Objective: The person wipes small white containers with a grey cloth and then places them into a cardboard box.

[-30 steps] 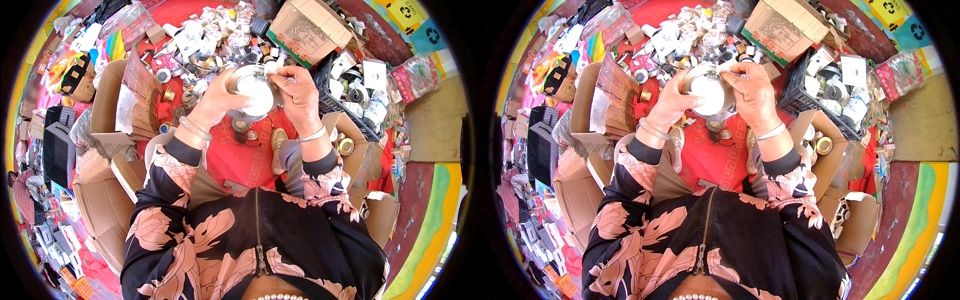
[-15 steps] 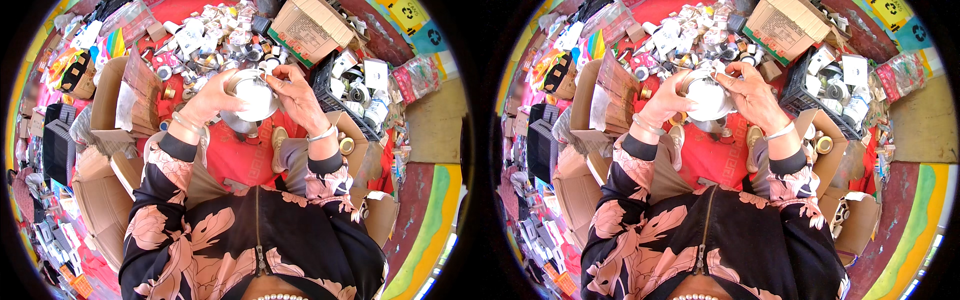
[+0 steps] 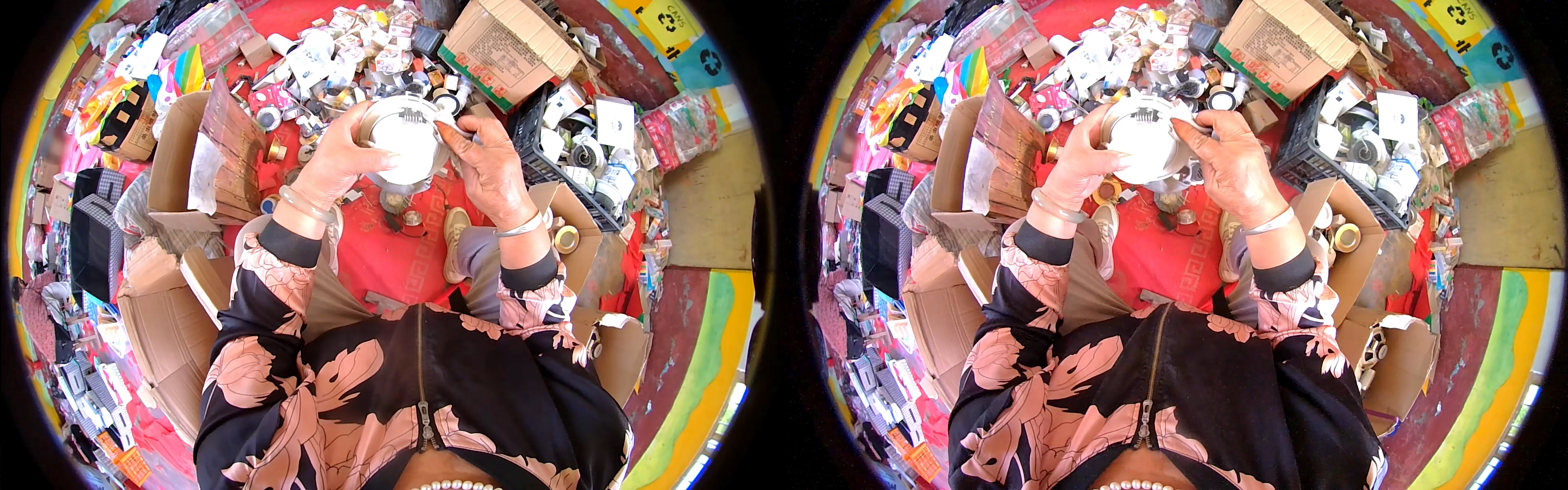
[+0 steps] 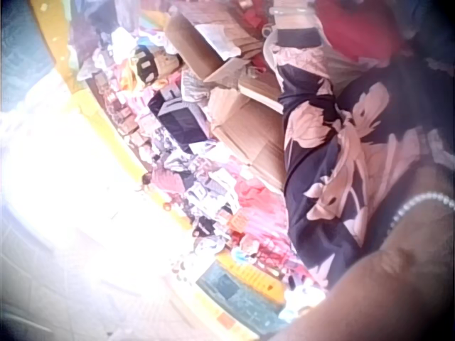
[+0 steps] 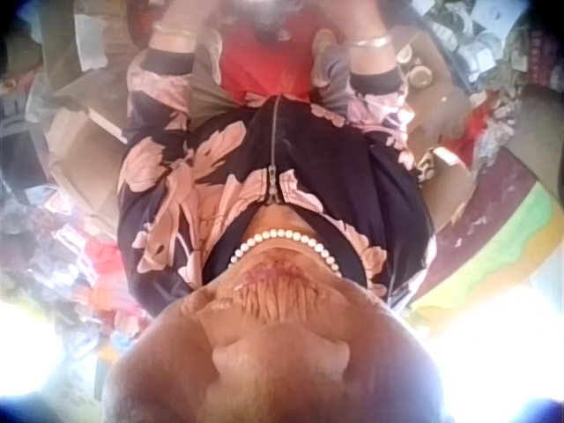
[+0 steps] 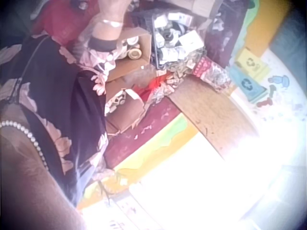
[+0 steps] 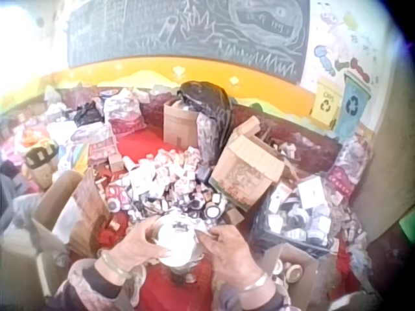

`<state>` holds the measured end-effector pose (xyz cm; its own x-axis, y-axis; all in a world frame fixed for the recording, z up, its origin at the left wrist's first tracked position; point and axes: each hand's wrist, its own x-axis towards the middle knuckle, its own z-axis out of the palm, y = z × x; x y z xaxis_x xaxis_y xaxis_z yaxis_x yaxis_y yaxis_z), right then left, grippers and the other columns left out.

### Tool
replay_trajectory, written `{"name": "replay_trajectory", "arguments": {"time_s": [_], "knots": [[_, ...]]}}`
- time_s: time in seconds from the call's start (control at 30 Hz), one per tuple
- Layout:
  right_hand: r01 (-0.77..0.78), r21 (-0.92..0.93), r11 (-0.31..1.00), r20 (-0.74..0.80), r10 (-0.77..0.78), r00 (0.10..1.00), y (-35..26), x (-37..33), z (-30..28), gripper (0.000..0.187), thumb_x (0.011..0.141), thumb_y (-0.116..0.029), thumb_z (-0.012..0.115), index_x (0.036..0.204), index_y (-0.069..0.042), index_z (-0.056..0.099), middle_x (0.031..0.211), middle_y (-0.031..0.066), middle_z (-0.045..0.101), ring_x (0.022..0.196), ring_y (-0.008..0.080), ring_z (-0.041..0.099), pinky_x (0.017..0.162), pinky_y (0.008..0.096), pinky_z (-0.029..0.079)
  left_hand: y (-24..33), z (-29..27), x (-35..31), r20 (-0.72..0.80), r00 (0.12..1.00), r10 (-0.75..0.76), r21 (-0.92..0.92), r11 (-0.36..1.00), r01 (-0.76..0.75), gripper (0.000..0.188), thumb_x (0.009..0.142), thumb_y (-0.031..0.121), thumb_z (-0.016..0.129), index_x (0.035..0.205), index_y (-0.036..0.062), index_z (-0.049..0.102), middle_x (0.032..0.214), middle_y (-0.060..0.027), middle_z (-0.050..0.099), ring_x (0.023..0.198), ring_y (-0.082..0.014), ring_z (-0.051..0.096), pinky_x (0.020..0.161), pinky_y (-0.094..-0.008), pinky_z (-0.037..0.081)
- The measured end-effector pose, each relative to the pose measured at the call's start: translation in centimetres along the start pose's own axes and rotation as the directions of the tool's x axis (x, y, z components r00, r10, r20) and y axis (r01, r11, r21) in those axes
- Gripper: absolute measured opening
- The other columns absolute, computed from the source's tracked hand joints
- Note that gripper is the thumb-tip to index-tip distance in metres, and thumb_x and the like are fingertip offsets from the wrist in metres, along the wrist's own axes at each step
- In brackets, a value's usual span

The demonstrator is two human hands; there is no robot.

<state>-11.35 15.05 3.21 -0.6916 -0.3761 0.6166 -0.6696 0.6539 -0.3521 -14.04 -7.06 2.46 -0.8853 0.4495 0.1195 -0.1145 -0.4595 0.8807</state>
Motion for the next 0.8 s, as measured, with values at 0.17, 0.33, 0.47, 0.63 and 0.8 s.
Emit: {"name": "replay_trajectory", "arguments": {"time_s": [0.17,0.33,0.47,0.63,0.8], "knots": [[-0.222,0.268,0.938,0.025,0.223,0.974,1.6,-0.7,2.1,0.053,0.068,0.011,0.055,0.113,-0.015,0.065,0.104,0.0166,0.055,0.091,0.0329,0.056,0.077,0.0358,0.049,-0.4,-0.5,-0.1,0.08,0.993,-0.082,0.134,0.988,0.071,0.061,0.063,0.004,0.075,0.118,-0.0023,0.05,0.105,-0.007,0.061,0.096,-0.0137,0.059,0.086,-0.0292,0.047],[-0.19,0.229,0.955,-0.019,0.2,0.98,0.8,-0.2,2.1,0.048,0.069,0.007,0.059,0.112,-0.013,0.065,0.103,0.0166,0.056,0.091,0.0331,0.056,0.077,0.036,0.049,-0.3,0.0,-0.1,0.088,0.991,-0.105,0.077,0.992,0.098,0.064,0.062,0.003,0.075,0.12,-0.0023,0.048,0.106,-0.0064,0.06,0.097,-0.0127,0.059,0.085,-0.0281,0.048],[-0.037,-0.133,0.99,-0.032,0.033,0.999,-0.2,0.3,1.3,0.043,0.069,0.004,0.06,0.11,-0.009,0.066,0.102,0.0164,0.057,0.092,0.033,0.056,0.077,0.0364,0.049,-1.6,-0.1,0.2,0.015,0.999,-0.047,0.093,0.995,0.045,0.064,0.062,0.003,0.075,0.12,-0.0024,0.048,0.107,-0.0066,0.06,0.097,-0.0132,0.059,0.086,-0.0286,0.048],[-0.196,0.082,0.977,-0.112,0.205,0.972,0.6,-0.9,2.6,0.043,0.069,0.006,0.059,0.109,-0.008,0.066,0.1,0.0161,0.057,0.089,0.0332,0.057,0.075,0.0371,0.048,-1.9,-0.2,0.3,0.026,1.0,-0.014,0.137,0.991,0.01,0.064,0.063,0.003,0.075,0.121,-0.0024,0.048,0.107,-0.0065,0.06,0.098,-0.0137,0.059,0.087,-0.0291,0.047],[-0.102,-0.007,0.995,-0.088,0.101,0.991,-0.9,-0.1,1.0,0.042,0.072,0.009,0.056,0.108,-0.008,0.067,0.096,0.0148,0.059,0.087,0.032,0.058,0.075,0.0352,0.048,-0.8,-0.3,0.2,-0.051,0.996,0.075,0.13,0.989,-0.068,0.053,0.065,0.002,0.076,0.112,-0.0023,0.052,0.104,-0.0075,0.062,0.094,-0.013,0.059,0.083,-0.0305,0.05]]}}
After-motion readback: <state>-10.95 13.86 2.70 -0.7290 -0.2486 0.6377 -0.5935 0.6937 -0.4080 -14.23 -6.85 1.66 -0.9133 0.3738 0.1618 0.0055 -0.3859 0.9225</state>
